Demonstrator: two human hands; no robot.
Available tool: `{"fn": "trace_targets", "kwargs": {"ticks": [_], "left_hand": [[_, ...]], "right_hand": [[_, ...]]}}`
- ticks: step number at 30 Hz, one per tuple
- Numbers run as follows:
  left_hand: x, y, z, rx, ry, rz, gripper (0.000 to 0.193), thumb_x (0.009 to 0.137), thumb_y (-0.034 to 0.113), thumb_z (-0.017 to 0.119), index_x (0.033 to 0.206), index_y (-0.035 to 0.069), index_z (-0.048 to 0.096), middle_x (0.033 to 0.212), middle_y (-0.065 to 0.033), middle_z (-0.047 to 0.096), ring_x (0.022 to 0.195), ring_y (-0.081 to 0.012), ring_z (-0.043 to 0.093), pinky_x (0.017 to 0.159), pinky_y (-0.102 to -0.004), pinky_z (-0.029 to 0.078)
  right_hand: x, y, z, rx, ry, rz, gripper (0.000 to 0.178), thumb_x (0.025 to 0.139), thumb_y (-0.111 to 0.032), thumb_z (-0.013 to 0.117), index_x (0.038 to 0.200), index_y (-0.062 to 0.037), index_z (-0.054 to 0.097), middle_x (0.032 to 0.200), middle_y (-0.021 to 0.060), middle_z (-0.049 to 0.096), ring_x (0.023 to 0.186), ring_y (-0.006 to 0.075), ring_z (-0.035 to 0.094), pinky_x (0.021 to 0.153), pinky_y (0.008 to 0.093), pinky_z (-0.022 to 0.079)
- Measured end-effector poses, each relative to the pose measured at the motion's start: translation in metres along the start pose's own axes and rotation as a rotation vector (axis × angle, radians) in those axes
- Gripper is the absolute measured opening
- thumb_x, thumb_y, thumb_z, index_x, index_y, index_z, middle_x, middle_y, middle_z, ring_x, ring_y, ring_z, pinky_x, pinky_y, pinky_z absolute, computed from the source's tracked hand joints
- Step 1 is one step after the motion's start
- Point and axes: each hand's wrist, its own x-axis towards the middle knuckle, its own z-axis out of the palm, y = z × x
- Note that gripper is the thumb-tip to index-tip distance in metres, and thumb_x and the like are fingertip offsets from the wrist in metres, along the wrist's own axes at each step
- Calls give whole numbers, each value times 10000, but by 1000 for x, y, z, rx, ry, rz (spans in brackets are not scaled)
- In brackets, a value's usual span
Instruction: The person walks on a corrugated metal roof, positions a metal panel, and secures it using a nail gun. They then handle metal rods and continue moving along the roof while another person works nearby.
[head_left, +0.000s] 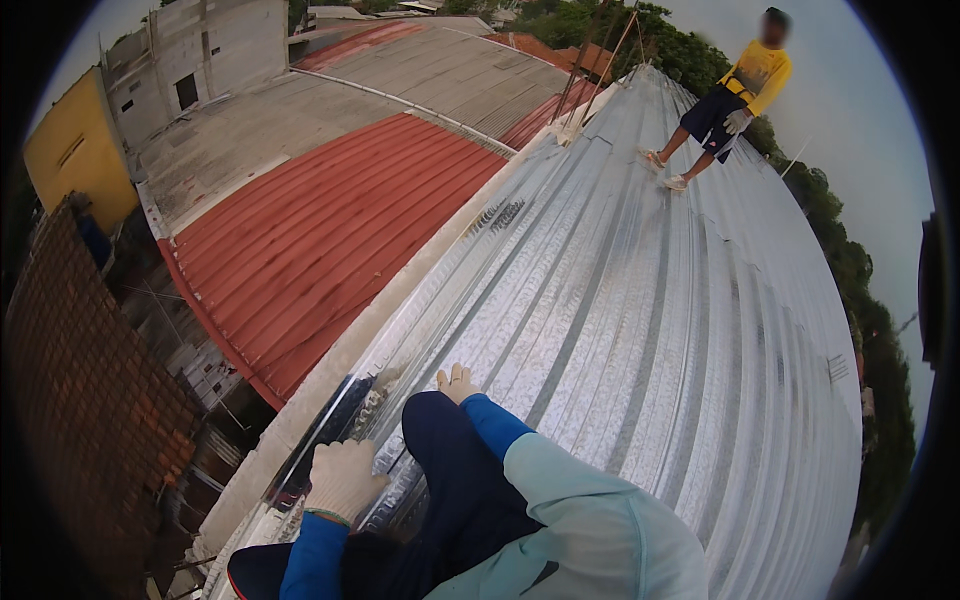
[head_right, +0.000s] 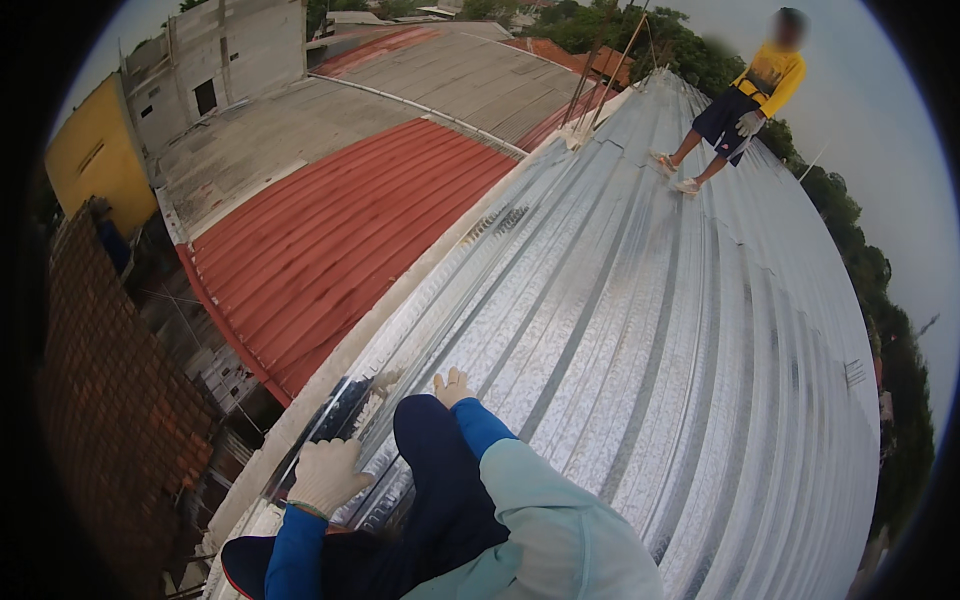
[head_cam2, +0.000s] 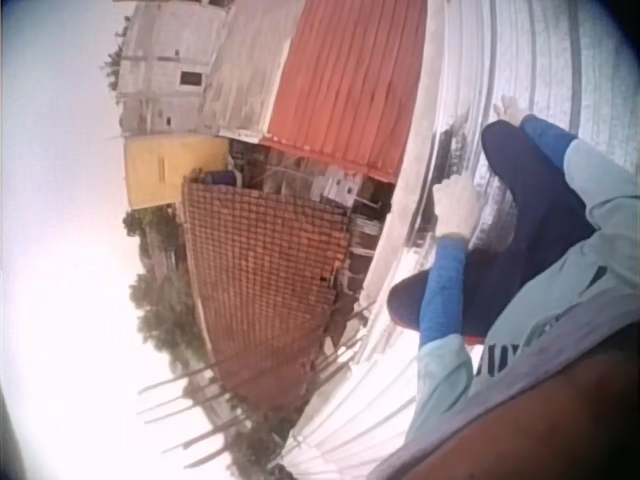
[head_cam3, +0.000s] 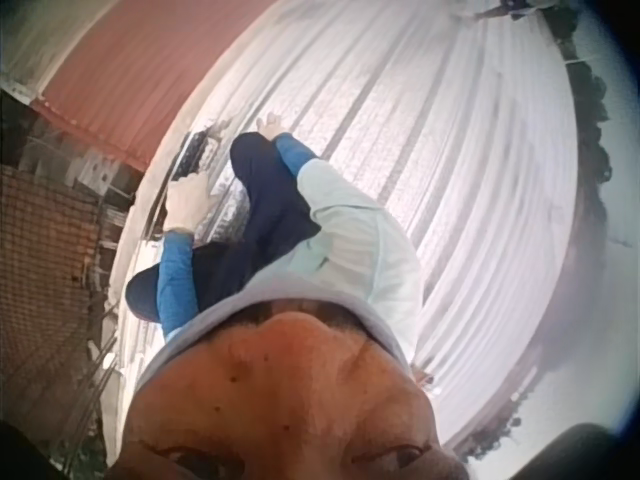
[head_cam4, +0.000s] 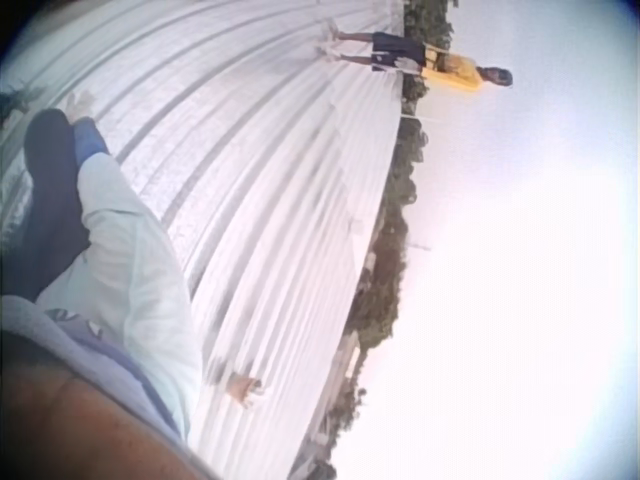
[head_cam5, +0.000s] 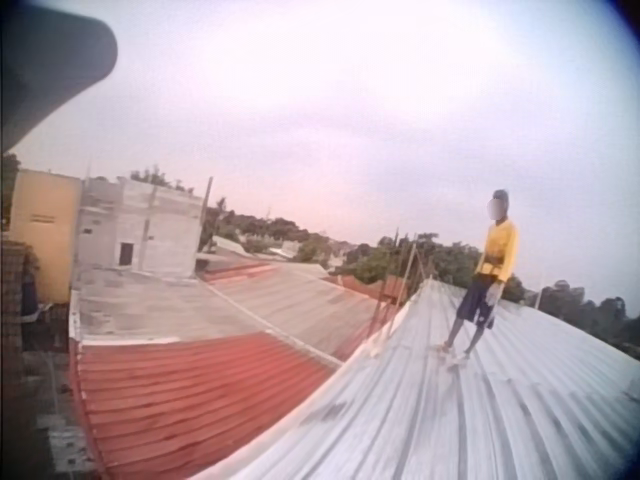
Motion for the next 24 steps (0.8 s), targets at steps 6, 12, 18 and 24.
{"fn": "trace_targets", "kwargs": {"ticks": [6,12,18,24], "left_hand": [[2,7,-4,-2,-11,-2,454,819,458,840,1025,61,764,995,-167,772,960,-368,755,868,-493,543],[1,3,0,-8,14,-8,425,805,430,834,1005,62,763,983,-163,769,964,-366,750,869,-491,536],[-2,-1,3,-11,58,5,394,783,394,817,982,60,757,962,-162,761,933,-359,744,835,-493,526],[-2,2,-2,-8,54,7,378,796,381,807,975,52,752,950,-152,763,933,-337,747,833,-489,524]], "right_hand": [[5,19,4,-4,27,-19,641,1103,-393,389,1658,-88,299,1681,433,174,1532,663,214,1238,689,291],[5,6,1,-16,-32,15,608,1114,-330,354,1695,-166,282,1743,363,106,1581,616,156,1262,654,290],[2,-1,-5,-30,-19,14,577,1106,-311,375,1655,-138,338,1716,375,180,1558,616,212,1248,653,319],[4,7,4,-47,51,0,555,1096,-308,399,1623,-134,376,1688,385,234,1509,615,291,1198,660,390]]}}
